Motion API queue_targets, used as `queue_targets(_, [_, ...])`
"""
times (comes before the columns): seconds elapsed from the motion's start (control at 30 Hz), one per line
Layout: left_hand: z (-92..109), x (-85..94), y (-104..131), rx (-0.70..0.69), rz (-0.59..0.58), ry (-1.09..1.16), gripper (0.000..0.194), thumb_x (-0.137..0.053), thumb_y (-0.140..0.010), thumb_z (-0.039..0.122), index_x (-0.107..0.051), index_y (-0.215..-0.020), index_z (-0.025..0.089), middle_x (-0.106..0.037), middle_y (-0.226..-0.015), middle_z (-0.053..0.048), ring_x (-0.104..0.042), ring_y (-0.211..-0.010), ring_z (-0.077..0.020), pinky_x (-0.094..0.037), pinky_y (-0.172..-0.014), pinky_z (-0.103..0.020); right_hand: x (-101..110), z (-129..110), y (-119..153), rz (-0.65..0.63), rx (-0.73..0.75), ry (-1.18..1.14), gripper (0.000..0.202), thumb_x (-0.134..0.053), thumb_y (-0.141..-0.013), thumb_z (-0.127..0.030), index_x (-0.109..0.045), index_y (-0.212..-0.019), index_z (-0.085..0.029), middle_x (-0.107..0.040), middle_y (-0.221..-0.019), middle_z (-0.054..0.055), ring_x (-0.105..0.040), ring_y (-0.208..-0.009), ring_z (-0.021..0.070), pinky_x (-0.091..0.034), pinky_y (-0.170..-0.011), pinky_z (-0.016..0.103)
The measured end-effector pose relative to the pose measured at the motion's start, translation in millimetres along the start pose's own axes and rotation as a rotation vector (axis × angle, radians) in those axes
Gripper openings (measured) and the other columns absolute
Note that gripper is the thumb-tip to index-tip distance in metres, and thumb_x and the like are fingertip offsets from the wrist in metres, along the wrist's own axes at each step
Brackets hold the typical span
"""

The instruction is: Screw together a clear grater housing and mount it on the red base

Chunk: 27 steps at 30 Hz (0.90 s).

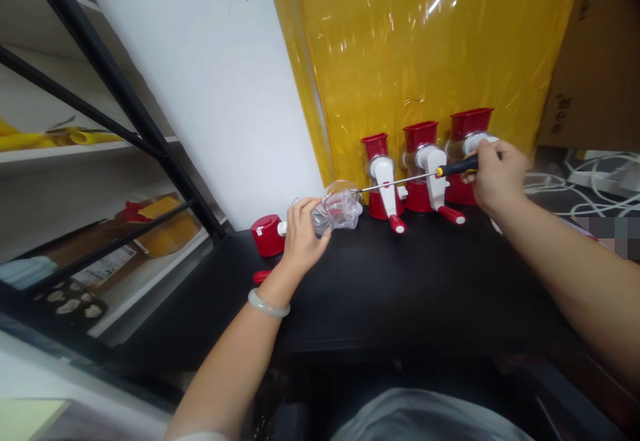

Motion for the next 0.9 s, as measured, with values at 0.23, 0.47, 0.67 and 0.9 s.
queue_targets(0.23, [-6.8, 2.0, 2.0, -0.016, 0.075, 0.073, 0.077, -0.082, -0.078, 0.020, -0.040, -0.142, 0.018, -0.051, -0.130, -0.017, -0.054, -0.126, -0.0345, -0.051, -0.104, -0.055, 0.0, -18.2, 4.1, 0.047, 0.059, 0.013, 0.029, -0.066, -0.090, -0.022, -0.052, -0.065, -0.018, -0.052, -0.053, -0.006, -0.045, -0.032, 0.0078, -0.036, -0.028, 0.019])
queue_targets(0.47, [-7.1, 1.3, 1.3, 0.001, 0.057, 0.069, 0.078, -0.081, -0.077, 0.017, -0.039, -0.142, 0.020, -0.050, -0.132, -0.016, -0.053, -0.126, -0.0335, -0.050, -0.106, -0.055, -4.4, -34.3, 9.9, 0.025, 0.129, 0.065, 0.028, -0.068, -0.088, -0.026, -0.054, -0.065, -0.019, -0.053, -0.054, -0.005, -0.048, -0.034, 0.0087, -0.037, -0.029, 0.020])
queue_targets(0.67, [-5.5, 0.0, 1.2, 0.008, 0.019, 0.019, 0.080, -0.081, -0.077, 0.015, -0.037, -0.144, 0.022, -0.051, -0.132, -0.015, -0.054, -0.125, -0.0341, -0.050, -0.106, -0.056, -1.2, -34.7, 11.8, 0.057, 0.107, 0.110, 0.029, -0.071, -0.086, -0.031, -0.055, -0.065, -0.019, -0.053, -0.055, -0.005, -0.050, -0.036, 0.0095, -0.039, -0.029, 0.021])
queue_targets(0.9, [-1.9, 0.5, 0.3, 0.002, 0.005, 0.028, 0.079, -0.080, -0.077, 0.014, -0.039, -0.144, 0.020, -0.052, -0.132, -0.016, -0.054, -0.125, -0.0340, -0.049, -0.106, -0.055, -1.0, -36.1, 11.4, 0.045, 0.151, 0.156, 0.027, -0.070, -0.086, -0.030, -0.054, -0.066, -0.019, -0.056, -0.058, -0.003, -0.050, -0.039, 0.0099, -0.040, -0.032, 0.022])
Point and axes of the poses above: each hand's wrist, its own y-axis away from the middle knuckle, its own x-axis out of the back of the hand, z = x × y, the point moved 9 cm from there along -y, towards the middle knuckle
